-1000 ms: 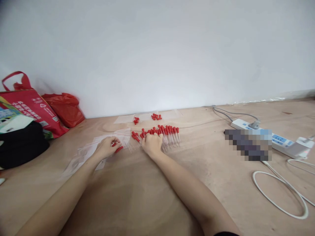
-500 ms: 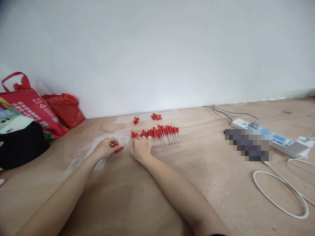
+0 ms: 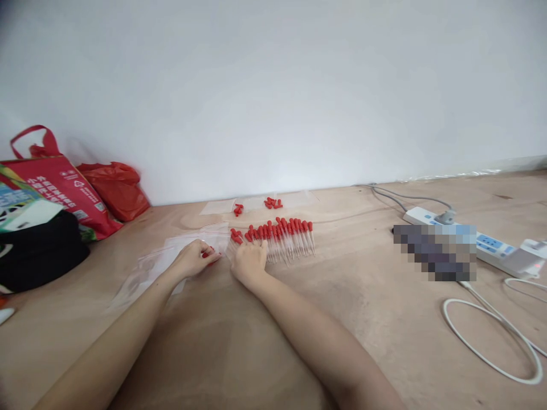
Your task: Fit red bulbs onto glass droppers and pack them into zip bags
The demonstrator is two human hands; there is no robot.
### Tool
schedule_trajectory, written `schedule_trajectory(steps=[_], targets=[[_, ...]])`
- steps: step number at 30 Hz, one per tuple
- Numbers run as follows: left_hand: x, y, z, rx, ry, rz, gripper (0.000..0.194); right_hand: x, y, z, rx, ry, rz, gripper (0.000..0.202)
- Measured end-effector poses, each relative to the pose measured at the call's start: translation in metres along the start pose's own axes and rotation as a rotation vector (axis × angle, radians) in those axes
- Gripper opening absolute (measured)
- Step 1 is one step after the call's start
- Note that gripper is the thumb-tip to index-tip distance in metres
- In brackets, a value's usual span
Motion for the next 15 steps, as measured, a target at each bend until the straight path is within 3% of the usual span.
schedule_trajectory(steps=[7, 12, 15], targets=[[0.010, -0.005, -0.003, 0.249, -0.142, -0.057, 0.021, 0.060, 0.017, 0.023, 0.078, 0.102, -0.045, 0.022], [0.039, -0.022, 0.002, 0.394, -0.331, 0.101, 0.013, 0.121, 0.025, 0.036, 0.122, 0.265, -0.083, 0.021], [0.060, -0.036, 0.010, 0.425, -0.448, 0.115, 0.012, 0.138, 0.030, 0.036, 0.101, 0.321, -0.096, 0.022]])
Point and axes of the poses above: each hand's wrist, its own z-axis away from the middle knuckle, its own y-axis out of the back of the hand, x = y × z, the point moved 1 cm from there along -z, towards the middle knuckle, and after that the axes turned 14 degrees about -y, right-handed, at the moved point
